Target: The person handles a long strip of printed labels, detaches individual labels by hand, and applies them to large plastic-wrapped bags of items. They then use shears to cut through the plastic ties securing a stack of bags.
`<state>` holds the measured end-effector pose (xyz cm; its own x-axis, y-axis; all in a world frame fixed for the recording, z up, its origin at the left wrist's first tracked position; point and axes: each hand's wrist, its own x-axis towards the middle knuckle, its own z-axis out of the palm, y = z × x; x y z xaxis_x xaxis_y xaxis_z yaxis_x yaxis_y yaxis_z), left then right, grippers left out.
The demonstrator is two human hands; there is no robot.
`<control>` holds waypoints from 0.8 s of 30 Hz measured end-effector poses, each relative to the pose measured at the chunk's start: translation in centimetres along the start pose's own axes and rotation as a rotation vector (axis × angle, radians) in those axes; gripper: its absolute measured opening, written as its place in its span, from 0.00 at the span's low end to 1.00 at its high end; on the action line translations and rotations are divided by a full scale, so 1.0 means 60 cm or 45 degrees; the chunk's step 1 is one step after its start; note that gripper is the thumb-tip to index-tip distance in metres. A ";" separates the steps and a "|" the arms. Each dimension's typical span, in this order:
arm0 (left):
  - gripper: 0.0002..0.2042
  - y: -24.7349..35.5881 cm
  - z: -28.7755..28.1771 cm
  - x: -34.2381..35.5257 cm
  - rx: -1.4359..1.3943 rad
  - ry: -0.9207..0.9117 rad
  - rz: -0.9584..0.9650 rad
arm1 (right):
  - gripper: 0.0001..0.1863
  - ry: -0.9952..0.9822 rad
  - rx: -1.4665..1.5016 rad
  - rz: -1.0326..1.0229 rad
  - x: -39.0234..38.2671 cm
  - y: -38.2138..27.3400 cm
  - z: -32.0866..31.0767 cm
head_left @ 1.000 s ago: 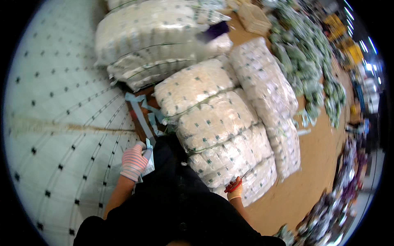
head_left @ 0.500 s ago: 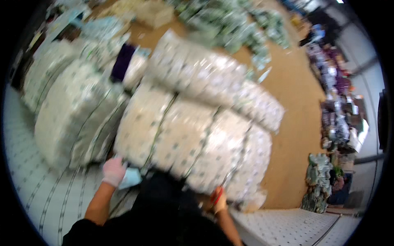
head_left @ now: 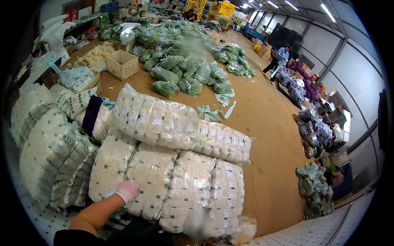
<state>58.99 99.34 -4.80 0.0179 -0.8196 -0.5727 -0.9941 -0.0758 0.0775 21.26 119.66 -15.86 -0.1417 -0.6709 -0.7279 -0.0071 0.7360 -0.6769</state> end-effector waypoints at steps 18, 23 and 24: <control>0.09 0.153 0.164 0.048 0.413 -0.580 0.415 | 0.17 0.124 -1.035 -0.538 0.098 0.073 -0.058; 0.11 0.176 0.184 0.056 0.388 -0.657 0.421 | 0.16 0.196 -1.108 -0.676 0.123 0.033 -0.015; 0.11 0.181 0.192 0.060 0.361 -0.642 0.444 | 0.15 0.178 -1.137 -0.691 0.136 0.041 -0.012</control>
<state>47.03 102.08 -15.43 -0.2929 -0.3985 -0.8692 -0.9236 0.3532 0.1493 19.37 116.05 -23.39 -0.0137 -0.9558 -0.2937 -0.8222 0.1779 -0.5406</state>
